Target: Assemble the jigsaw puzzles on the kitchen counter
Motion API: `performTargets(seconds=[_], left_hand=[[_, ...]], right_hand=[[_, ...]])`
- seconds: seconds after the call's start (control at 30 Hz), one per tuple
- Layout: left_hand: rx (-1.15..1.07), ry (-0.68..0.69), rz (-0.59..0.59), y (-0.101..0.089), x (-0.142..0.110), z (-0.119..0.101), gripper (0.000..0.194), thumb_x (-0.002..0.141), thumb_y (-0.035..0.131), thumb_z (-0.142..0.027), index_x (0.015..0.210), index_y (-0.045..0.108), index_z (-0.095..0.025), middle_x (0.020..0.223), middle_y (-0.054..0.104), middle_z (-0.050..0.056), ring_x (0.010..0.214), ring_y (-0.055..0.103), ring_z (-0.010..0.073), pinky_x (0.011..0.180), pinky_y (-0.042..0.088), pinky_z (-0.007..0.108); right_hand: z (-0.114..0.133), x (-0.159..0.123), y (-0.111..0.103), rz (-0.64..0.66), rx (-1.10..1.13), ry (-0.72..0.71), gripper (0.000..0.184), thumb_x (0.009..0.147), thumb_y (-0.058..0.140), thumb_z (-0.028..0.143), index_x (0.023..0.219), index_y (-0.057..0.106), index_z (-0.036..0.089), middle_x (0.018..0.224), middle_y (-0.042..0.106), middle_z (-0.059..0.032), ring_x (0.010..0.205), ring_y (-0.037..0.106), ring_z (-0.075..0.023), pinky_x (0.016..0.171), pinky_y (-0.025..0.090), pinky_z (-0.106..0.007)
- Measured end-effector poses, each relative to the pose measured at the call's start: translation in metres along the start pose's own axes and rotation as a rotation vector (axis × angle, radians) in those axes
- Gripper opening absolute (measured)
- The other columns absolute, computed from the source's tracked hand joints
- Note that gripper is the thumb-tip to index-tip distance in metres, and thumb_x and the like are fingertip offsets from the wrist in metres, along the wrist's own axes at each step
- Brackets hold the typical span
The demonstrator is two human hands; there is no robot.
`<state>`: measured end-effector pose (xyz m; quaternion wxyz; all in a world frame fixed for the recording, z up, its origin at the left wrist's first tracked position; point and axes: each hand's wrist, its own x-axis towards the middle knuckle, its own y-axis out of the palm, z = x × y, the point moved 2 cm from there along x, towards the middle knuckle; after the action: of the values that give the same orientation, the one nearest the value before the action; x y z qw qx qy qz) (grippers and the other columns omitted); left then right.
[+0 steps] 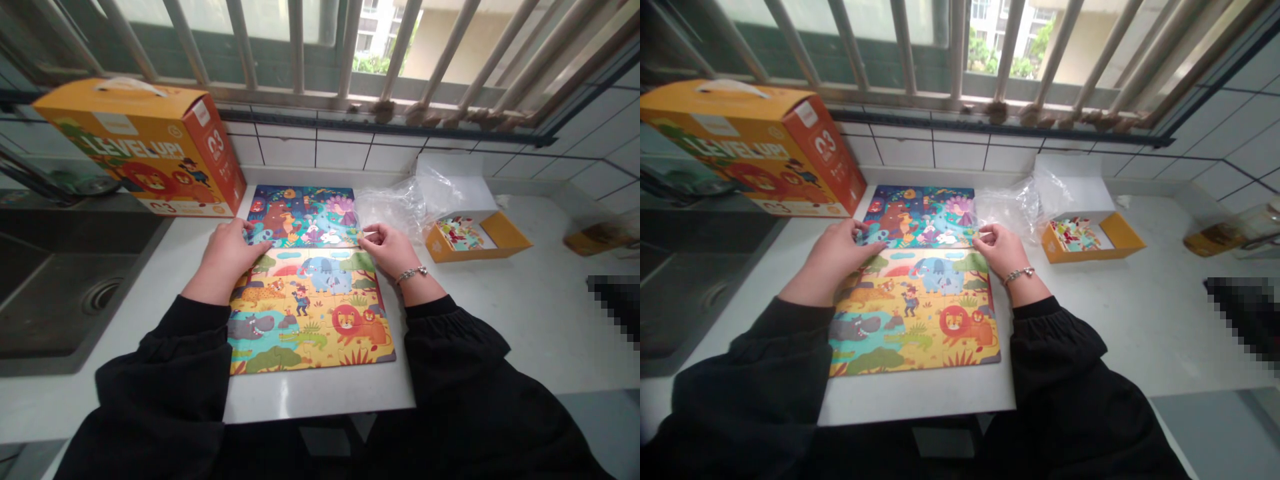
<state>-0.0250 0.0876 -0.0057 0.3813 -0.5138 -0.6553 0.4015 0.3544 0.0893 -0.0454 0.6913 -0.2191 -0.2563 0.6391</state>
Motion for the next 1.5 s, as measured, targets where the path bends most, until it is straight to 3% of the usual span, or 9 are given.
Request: performTargets(seconds=[0.27,0.47,0.63,0.93,1.0,1.13,1.33,1.4,1.5], left_hand=[[-0.008,0.09,0.02,-0.004,0.006,0.012,0.05,0.078,0.095,-0.048,0.116,0.072,-0.024,0.114,0.078,0.012,0.105,0.074,0.0333,0.099,0.061,0.046],[0.067,0.29,0.008,-0.004,0.009,0.008,0.037,0.085,0.088,-0.041,0.114,0.075,-0.024,0.126,0.073,0.014,0.123,0.069,0.0348,0.113,0.055,0.046],[0.078,0.419,0.043,-0.004,0.006,0.0,0.021,0.089,0.081,-0.037,0.106,0.076,-0.025,0.123,0.073,0.011,0.126,0.066,0.0336,0.117,0.051,0.046],[0.071,0.469,0.035,-0.002,0.004,0.0,0.015,0.092,0.077,-0.035,0.104,0.077,-0.025,0.126,0.072,0.012,0.125,0.067,0.0332,0.116,0.052,0.046],[0.058,0.471,0.04,-0.001,0.005,0.0,0.015,0.093,0.076,-0.035,0.104,0.078,-0.025,0.125,0.072,0.012,0.125,0.067,0.0327,0.117,0.052,0.046],[0.061,0.471,0.059,0.003,0.006,0.001,0.016,0.095,0.073,-0.034,0.104,0.079,-0.023,0.123,0.073,0.012,0.123,0.068,0.0312,0.118,0.052,0.045],[0.012,0.55,0.048,0.002,0.003,-0.001,0.018,0.095,0.068,-0.035,0.1,0.078,-0.021,0.114,0.072,0.012,0.114,0.069,0.0302,0.111,0.055,0.044],[0.002,0.578,0.056,0.001,0.001,-0.004,0.02,0.095,0.066,-0.036,0.101,0.077,-0.021,0.113,0.073,0.012,0.112,0.069,0.0304,0.109,0.056,0.045],[-0.02,0.614,0.05,0.003,-0.001,-0.008,0.024,0.097,0.063,-0.039,0.1,0.076,-0.02,0.113,0.073,0.013,0.111,0.069,0.0311,0.107,0.056,0.047]], right_hand=[[0.005,-0.003,-0.002,-0.004,-0.19,-0.138,0.038,0.085,0.091,0.034,0.12,0.08,0.023,0.1,0.081,-0.0039,0.077,0.07,-0.0189,0.078,0.058,-0.036],[0.006,-0.001,-0.001,-0.033,-0.29,-0.271,0.022,0.088,0.09,0.035,0.105,0.082,0.024,0.106,0.076,-0.0047,0.078,0.067,-0.0182,0.084,0.056,-0.037],[0.007,-0.002,-0.001,-0.006,-0.289,-0.302,0.016,0.095,0.085,0.037,0.104,0.082,0.025,0.111,0.075,-0.0049,0.078,0.066,-0.0176,0.084,0.055,-0.036],[0.008,-0.003,-0.002,-0.01,-0.292,-0.318,0.017,0.096,0.084,0.038,0.105,0.08,0.024,0.113,0.075,-0.0053,0.077,0.066,-0.0171,0.085,0.057,-0.037],[0.009,-0.004,-0.001,-0.016,-0.299,-0.3,0.026,0.095,0.085,0.038,0.116,0.078,0.025,0.117,0.076,-0.0064,0.078,0.067,-0.018,0.087,0.058,-0.038],[0.012,-0.007,-0.002,-0.054,-0.235,-0.213,0.067,0.095,0.084,0.045,0.154,0.057,0.027,0.125,0.079,-0.0098,0.077,0.071,-0.0207,0.081,0.059,-0.041],[0.019,-0.011,-0.01,-0.226,-0.019,-0.115,0.107,0.095,0.084,0.049,0.178,0.02,0.024,0.131,0.081,-0.0174,0.077,0.077,-0.0251,0.077,0.062,-0.041],[0.019,-0.011,-0.012,-0.24,-0.003,-0.11,0.114,0.096,0.082,0.05,0.183,0.011,0.026,0.128,0.083,-0.0158,0.078,0.078,-0.0264,0.081,0.064,-0.045],[0.015,-0.008,-0.013,-0.183,-0.022,-0.058,0.113,0.096,0.081,0.05,0.185,0.014,0.03,0.122,0.084,-0.0132,0.077,0.079,-0.0272,0.087,0.065,-0.049]])
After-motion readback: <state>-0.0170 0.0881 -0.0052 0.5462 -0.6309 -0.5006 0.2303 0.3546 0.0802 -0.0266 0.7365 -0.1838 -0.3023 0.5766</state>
